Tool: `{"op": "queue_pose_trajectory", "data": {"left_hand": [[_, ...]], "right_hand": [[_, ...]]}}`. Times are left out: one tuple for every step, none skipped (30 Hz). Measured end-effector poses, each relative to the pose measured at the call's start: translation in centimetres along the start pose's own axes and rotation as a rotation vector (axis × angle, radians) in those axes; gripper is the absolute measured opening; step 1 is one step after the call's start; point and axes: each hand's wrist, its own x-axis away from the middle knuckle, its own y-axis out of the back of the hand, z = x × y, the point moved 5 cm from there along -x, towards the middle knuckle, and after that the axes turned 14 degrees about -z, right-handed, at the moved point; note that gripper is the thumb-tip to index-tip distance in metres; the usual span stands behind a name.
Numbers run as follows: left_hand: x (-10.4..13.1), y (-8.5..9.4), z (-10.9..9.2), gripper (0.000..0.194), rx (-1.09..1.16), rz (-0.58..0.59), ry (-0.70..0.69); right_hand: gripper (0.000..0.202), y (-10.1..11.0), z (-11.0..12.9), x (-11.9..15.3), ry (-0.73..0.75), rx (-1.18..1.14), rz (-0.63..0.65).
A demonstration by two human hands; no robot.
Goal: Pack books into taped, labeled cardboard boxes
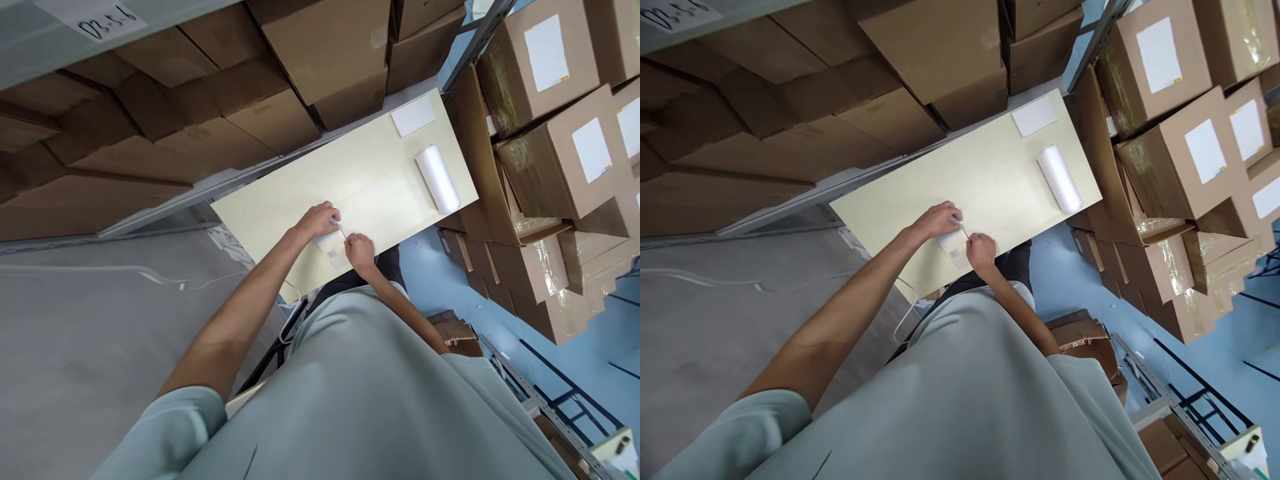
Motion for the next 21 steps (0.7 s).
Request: {"op": "queue_pose_trajectory", "data": {"left_hand": [[0.2,-0.1,-0.2,0.021,-0.009,-0.017,0.005],[0.4,-0.1,-0.4,0.02,-0.021,-0.038,0.006],[0.6,-0.1,-0.7,0.02,-0.033,-0.062,0.006],[0.9,-0.1,-0.9,0.02,-0.042,-0.091,0.009],[1.1,-0.1,-1.2,0.02,-0.048,-0.121,0.013],[1.2,-0.1,-1.5,0.02,-0.05,-0.148,0.022],[1.3,0.0,-1.7,0.02,-0.05,-0.169,0.032],[1.3,0.0,-2.0,0.02,-0.051,-0.185,0.043],[1.3,0.0,-2.2,0.02,-0.054,-0.195,0.057],[1.2,0.0,-2.5,0.021,-0.061,-0.2,0.072],[1.0,0.1,-2.8,0.022,-0.072,-0.197,0.087],[0.9,0.2,-3.1,0.024,-0.087,-0.191,0.103],[0.7,0.3,-3.4,0.025,-0.104,-0.182,0.119],[0.5,0.5,-3.7,0.026,-0.12,-0.173,0.134],[0.3,0.7,-4.1,0.025,-0.135,-0.168,0.148],[0.1,1.0,-4.4,0.024,-0.145,-0.168,0.161],[-0.1,1.3,-4.7,0.023,-0.152,-0.171,0.173],[-0.3,1.6,-5.1,0.023,-0.157,-0.175,0.186],[-0.4,1.8,-5.5,0.023,-0.16,-0.177,0.202],[-0.7,1.9,-6.0,0.025,-0.157,-0.181,0.222],[-1.0,2.0,-6.6,0.028,-0.147,-0.187,0.243]], "right_hand": [[0.015,0.1,0.2,0.0,0.012,0.031,-0.003],[0.015,0.2,0.3,0.0,0.018,0.055,0.0],[0.015,0.2,0.3,-0.1,0.017,0.071,0.011],[0.015,0.2,0.3,-0.3,0.011,0.081,0.031],[0.016,0.2,0.2,-0.6,0.003,0.089,0.055],[0.016,0.3,0.2,-0.8,0.0,0.099,0.079],[0.016,0.4,0.1,-1.1,0.004,0.112,0.1],[0.016,0.5,0.2,-1.3,0.017,0.126,0.118],[0.017,0.7,0.3,-1.6,0.036,0.14,0.131],[0.017,0.9,0.5,-1.7,0.058,0.153,0.142],[0.019,1.1,0.7,-1.9,0.08,0.167,0.159],[0.021,1.2,0.9,-2.1,0.101,0.178,0.184],[0.023,1.4,1.2,-2.3,0.122,0.187,0.214],[0.024,1.7,1.4,-2.6,0.143,0.192,0.246],[0.023,2.1,1.6,-3.0,0.166,0.191,0.279],[0.022,2.7,1.7,-3.4,0.191,0.185,0.308],[0.02,3.6,1.6,-4.0,0.217,0.174,0.33],[0.018,4.7,1.4,-4.6,0.244,0.163,0.344],[0.017,6.2,0.9,-5.4,0.276,0.147,0.34],[0.019,8.2,0.2,-6.3,0.312,0.126,0.308],[0.023,10.5,-0.7,-7.3,0.343,0.102,0.24]]}}
